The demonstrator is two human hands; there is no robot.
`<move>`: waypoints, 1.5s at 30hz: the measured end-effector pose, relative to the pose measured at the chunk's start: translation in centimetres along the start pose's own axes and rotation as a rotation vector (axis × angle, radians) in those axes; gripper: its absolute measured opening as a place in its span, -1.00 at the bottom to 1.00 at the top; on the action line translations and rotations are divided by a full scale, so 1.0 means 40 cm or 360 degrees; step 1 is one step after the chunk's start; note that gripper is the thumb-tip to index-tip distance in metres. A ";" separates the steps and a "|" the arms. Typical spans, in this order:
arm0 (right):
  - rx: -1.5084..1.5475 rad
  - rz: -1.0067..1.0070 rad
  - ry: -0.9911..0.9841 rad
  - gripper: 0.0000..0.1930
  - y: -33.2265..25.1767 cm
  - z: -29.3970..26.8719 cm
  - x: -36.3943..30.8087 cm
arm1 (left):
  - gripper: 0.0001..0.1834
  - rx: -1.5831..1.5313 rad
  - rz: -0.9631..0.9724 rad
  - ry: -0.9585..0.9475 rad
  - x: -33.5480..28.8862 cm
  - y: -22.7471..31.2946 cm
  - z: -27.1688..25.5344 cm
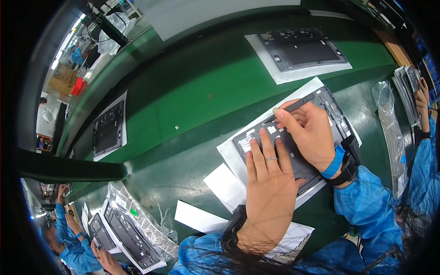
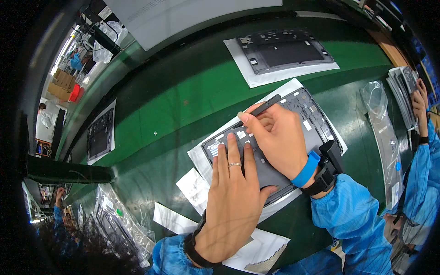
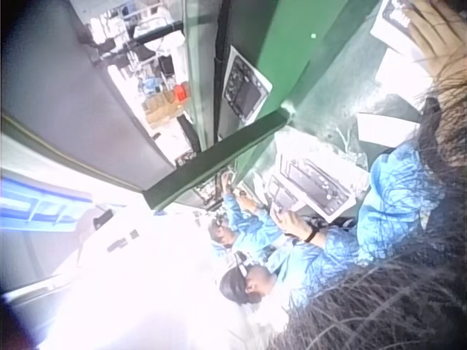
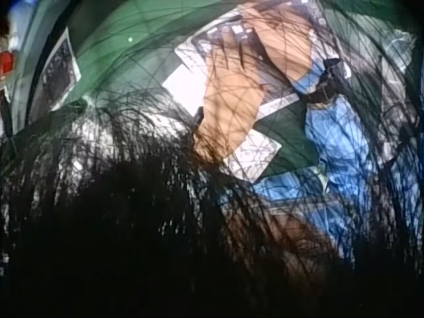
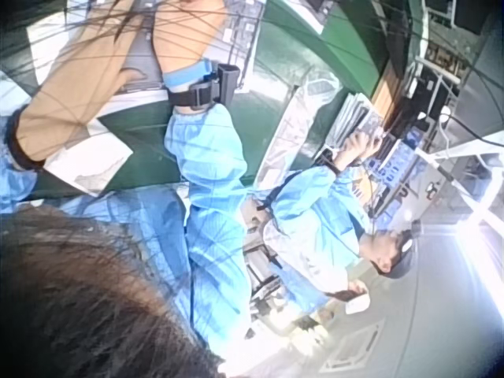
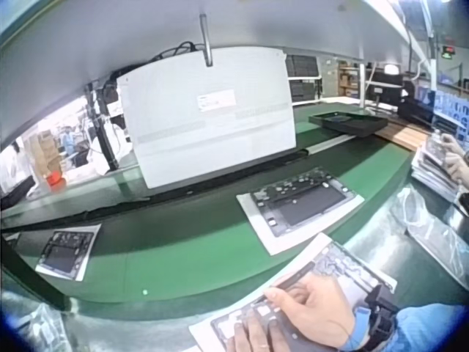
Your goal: Applying small adhesive strips and components to internal laptop chassis parts on an assembly line.
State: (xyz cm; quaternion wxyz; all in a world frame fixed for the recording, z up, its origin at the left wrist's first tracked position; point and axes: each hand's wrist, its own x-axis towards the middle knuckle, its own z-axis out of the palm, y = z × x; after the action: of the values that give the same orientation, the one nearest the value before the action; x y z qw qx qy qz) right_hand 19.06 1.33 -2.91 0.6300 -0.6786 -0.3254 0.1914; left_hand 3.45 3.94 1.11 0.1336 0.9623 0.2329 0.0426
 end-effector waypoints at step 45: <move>0.0140 -0.0011 0.0329 -0.75 0.045 -0.297 0.049 | 0.02 -0.2214 -0.1095 0.0079 -0.069 -0.159 -0.156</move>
State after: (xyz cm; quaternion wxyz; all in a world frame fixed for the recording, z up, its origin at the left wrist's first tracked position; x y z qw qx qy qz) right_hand 28.77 -6.00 -2.80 0.6902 -0.6652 -0.2523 0.1322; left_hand -2.67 9.60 5.30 0.7073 0.5296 0.4412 0.1566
